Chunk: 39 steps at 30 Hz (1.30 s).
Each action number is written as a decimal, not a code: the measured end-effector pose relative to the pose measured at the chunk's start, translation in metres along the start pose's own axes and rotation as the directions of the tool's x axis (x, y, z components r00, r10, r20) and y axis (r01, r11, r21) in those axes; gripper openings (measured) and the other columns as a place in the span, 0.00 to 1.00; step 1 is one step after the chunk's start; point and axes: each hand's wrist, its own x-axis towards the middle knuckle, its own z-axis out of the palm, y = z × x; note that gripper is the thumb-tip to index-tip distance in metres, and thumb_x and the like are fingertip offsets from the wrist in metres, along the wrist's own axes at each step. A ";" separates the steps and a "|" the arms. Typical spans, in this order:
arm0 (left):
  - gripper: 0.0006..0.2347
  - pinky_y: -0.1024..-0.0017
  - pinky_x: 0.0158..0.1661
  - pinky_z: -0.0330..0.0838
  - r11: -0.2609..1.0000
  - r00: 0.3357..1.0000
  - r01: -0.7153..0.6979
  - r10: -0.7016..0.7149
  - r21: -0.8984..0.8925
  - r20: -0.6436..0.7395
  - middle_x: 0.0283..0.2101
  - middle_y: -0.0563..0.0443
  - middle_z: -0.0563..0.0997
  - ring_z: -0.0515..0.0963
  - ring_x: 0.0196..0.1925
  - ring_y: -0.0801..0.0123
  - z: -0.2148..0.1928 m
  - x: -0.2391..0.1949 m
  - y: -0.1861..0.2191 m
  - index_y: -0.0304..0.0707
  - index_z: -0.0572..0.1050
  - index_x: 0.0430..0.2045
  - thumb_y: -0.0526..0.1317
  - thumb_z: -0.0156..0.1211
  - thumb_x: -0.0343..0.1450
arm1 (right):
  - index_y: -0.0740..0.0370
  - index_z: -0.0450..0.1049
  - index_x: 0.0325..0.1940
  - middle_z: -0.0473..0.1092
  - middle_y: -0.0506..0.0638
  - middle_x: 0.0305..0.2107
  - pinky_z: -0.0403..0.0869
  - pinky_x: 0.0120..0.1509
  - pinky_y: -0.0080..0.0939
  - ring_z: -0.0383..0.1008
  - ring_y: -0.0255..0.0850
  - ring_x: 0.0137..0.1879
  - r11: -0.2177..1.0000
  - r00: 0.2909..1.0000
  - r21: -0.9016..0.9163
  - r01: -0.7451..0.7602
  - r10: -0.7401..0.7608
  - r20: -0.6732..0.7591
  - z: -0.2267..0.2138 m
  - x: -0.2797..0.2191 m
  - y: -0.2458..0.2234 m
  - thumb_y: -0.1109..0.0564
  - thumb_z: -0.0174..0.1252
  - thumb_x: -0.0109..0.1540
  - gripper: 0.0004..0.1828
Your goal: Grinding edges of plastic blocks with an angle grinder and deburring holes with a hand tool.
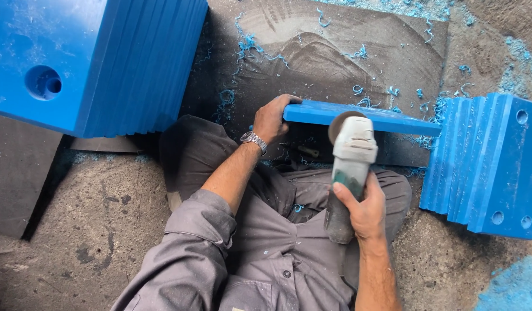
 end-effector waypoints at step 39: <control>0.19 0.54 0.64 0.63 0.765 0.894 -0.427 0.438 0.482 0.097 0.46 0.49 0.80 0.78 0.52 0.57 -0.004 0.022 0.081 0.41 0.76 0.50 0.35 0.64 0.64 | 0.76 0.61 0.67 0.73 0.61 0.43 0.78 0.54 0.48 0.76 0.50 0.47 0.918 0.918 0.327 0.224 -0.086 -0.387 -0.189 -0.044 0.066 0.49 0.63 0.62 0.37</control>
